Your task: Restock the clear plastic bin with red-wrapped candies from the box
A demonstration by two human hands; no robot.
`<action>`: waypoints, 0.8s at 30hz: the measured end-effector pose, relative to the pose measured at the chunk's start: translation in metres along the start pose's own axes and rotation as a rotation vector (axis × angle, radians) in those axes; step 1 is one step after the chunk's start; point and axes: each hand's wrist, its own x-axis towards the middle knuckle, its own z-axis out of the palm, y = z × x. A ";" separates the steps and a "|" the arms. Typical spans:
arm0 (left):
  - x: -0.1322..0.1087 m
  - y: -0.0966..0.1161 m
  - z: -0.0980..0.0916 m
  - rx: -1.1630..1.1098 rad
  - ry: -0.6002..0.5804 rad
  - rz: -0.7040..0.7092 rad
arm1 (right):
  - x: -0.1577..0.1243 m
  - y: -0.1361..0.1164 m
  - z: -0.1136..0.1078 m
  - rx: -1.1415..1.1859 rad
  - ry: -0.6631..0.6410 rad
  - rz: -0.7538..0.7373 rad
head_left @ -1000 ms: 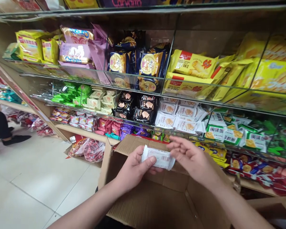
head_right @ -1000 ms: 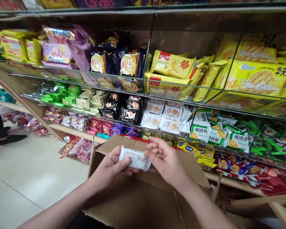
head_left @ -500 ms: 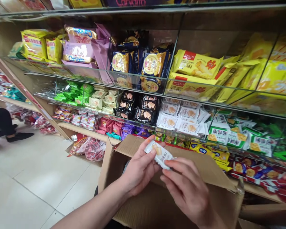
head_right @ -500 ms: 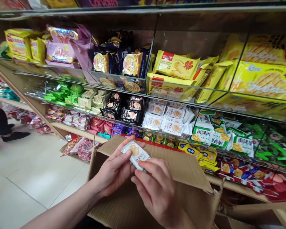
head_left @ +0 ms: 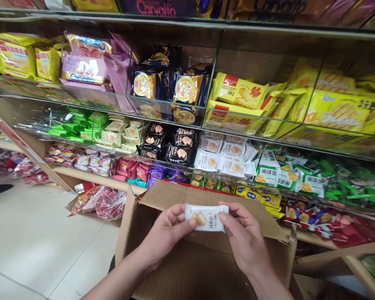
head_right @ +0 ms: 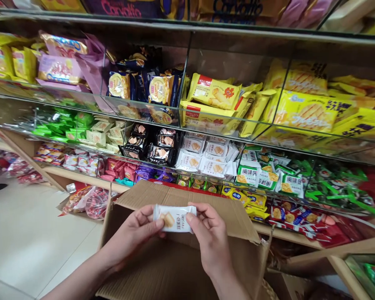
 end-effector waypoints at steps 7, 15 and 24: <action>-0.009 -0.019 0.007 -0.101 0.117 0.011 | -0.013 -0.008 0.019 -0.031 -0.187 0.112; -0.028 -0.051 -0.030 0.295 -0.090 -0.197 | 0.035 -0.043 -0.036 -0.678 0.167 -0.346; -0.029 -0.127 -0.093 0.619 -0.060 -0.346 | 0.152 -0.083 -0.064 -1.644 0.044 -0.961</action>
